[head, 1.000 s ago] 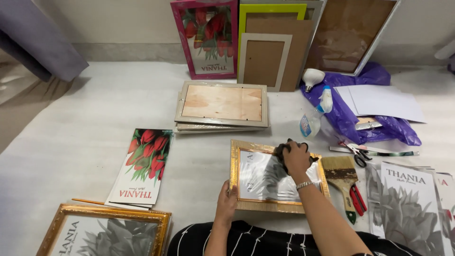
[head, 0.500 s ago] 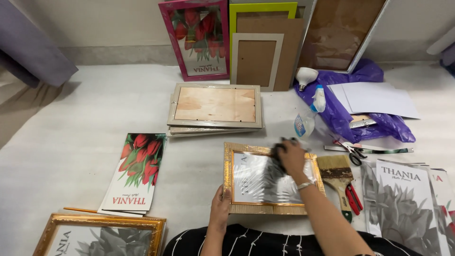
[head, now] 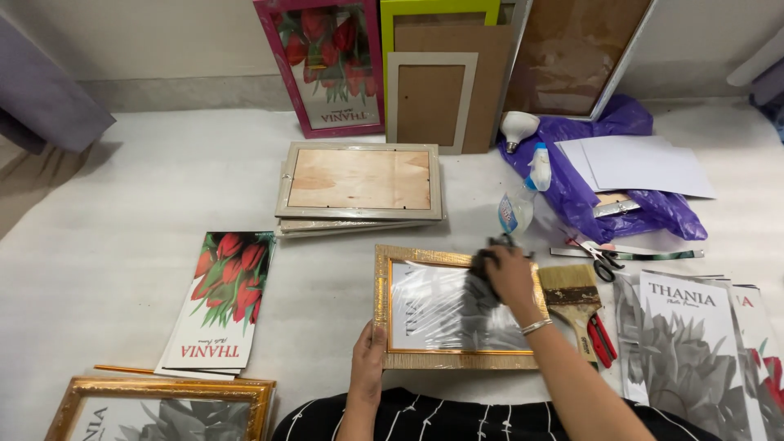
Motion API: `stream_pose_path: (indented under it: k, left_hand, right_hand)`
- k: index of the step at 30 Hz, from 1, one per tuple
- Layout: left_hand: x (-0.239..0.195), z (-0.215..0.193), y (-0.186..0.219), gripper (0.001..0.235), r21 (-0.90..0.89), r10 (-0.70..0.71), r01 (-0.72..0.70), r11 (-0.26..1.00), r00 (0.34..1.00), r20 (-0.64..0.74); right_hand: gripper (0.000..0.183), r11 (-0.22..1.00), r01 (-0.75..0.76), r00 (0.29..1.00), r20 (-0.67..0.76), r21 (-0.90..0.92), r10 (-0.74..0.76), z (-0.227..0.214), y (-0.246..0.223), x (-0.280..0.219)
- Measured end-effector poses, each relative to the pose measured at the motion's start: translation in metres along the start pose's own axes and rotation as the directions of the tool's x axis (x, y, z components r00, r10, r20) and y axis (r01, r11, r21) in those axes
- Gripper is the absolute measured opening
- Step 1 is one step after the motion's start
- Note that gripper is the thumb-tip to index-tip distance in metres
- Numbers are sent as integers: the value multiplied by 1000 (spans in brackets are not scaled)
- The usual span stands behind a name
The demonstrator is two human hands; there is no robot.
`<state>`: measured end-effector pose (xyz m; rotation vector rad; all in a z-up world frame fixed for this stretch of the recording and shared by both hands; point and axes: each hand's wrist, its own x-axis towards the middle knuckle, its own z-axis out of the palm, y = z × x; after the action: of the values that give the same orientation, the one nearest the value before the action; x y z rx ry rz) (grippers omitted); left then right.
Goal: Cleaning and preparing picture frames and glass panels using a cloth and a brush
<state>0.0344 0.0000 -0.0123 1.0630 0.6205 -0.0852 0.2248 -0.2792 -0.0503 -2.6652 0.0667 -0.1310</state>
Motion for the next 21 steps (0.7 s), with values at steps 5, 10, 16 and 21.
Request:
stream_pose_path:
  k: [5,10,16,21]
  left_hand:
    - [5,-6,3,48,1,63,-63,998,997,-39]
    - [21,-25,0,40,-129,173,-184,974,980,-95]
    - [17,-28,12,53,-37,115,-117,992,991,-68]
    - [14,-28,19,62,-19,112,-112,994,994,-4]
  right_hand:
    - [37,987,-126,991,22,-99,129,-1,92,18]
    - [41,991,-108,934,333,-74,127,-38,36,-38]
    - [39,971,-169,943,259,-168,209,-38,49,-111]
    - [35,989,-122,969,204,-86,137,-26,39,-41]
